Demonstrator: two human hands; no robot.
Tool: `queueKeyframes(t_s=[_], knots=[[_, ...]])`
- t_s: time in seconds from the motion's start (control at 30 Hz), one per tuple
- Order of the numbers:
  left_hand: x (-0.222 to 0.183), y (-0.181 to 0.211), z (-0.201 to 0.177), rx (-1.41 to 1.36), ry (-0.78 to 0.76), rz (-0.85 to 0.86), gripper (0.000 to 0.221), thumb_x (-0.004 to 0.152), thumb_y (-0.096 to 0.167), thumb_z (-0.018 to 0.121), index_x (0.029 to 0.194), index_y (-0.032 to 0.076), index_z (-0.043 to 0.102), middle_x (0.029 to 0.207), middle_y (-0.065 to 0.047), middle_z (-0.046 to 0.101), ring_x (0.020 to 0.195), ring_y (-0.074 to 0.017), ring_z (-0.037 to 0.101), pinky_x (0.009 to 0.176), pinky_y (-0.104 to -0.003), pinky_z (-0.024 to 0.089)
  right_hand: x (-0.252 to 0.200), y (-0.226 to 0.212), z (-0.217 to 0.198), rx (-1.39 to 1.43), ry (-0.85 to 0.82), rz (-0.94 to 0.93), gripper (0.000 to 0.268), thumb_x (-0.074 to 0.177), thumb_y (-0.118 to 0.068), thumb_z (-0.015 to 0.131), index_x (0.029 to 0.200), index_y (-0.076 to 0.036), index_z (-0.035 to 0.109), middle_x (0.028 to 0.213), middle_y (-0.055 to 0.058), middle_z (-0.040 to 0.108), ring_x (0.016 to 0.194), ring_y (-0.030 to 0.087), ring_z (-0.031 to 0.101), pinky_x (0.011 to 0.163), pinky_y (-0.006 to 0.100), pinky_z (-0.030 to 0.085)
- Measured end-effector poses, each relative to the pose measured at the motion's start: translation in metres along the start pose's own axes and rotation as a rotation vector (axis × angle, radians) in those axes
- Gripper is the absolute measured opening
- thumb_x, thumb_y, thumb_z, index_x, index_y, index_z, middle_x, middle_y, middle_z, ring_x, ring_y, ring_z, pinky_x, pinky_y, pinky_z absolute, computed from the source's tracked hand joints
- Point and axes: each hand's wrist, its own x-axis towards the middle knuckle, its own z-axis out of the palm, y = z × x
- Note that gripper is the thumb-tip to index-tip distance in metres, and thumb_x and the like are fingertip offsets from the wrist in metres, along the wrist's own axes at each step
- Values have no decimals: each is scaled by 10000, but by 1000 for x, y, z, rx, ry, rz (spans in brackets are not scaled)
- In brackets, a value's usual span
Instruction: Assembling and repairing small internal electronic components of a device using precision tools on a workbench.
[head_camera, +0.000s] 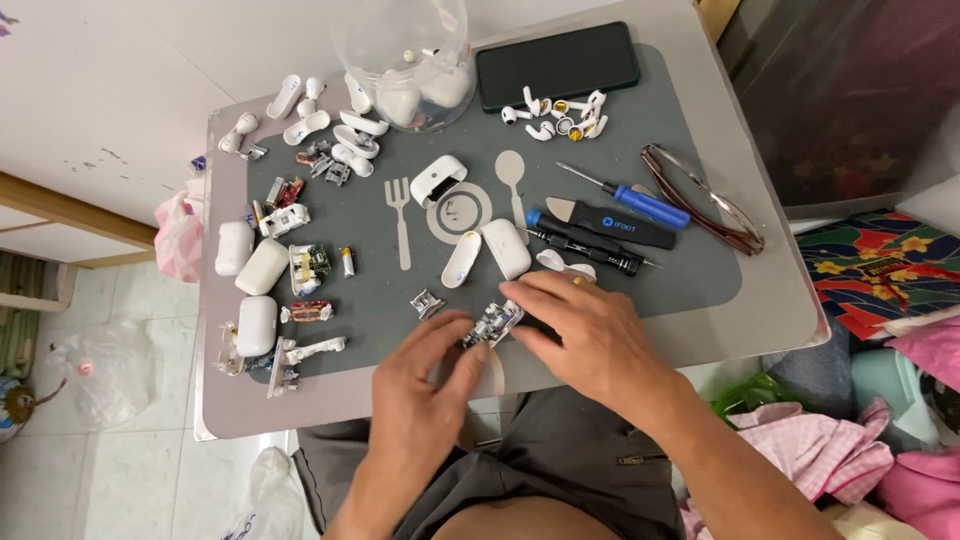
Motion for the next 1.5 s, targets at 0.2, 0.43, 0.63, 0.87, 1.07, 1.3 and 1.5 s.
queueKeyframes(t_s=[0.2,0.43,0.63,0.87,1.07,1.3,1.5], knots=[[-5,-16,10,187,42,99,237,901,187,752,1110,77,767,1230,-63,734,1123,-210,716,956,-345,574,1,5,8,40,8,37,259,842,-161,806,1082,-127,714,1001,-46,688,792,191,669,560,380,536],[5,-14,5,126,10,28,261,918,191,742,1145,62,754,1075,-61,782,946,-167,709,877,-307,552,2,4,0,140,0,72,283,840,-190,823,1103,-130,738,938,-38,671,773,183,655,586,375,524],[4,-3,-3,46,-35,6,188,968,191,679,1113,89,739,954,12,741,792,-108,630,717,-261,508,5,2,0,103,41,-34,155,851,-170,838,989,-160,768,888,-35,607,673,184,610,504,355,478],[3,-6,-5,-11,-77,109,195,973,131,664,1126,22,716,1112,-67,764,1000,-153,722,882,-275,565,5,1,2,109,87,-24,93,868,-176,834,932,-142,776,851,-49,630,689,168,620,537,336,482],[4,-17,-1,138,-50,241,264,960,161,694,1181,17,705,1198,-170,746,1146,-271,735,992,-363,587,-1,9,-6,205,-14,-2,354,856,-137,815,1187,-46,724,1078,24,708,900,198,682,743,367,566],[17,-22,2,33,-69,219,279,890,146,796,1142,31,769,1050,-204,788,1038,-419,745,845,-469,610,-1,19,5,273,38,4,131,857,-125,794,983,-141,762,971,-8,742,890,234,728,736,337,585],[13,-21,0,40,-25,123,299,899,164,784,1168,36,763,1012,-200,794,964,-363,776,779,-430,629,0,15,0,302,16,14,167,842,-127,812,1000,-111,761,987,30,747,895,266,729,739,377,584]])
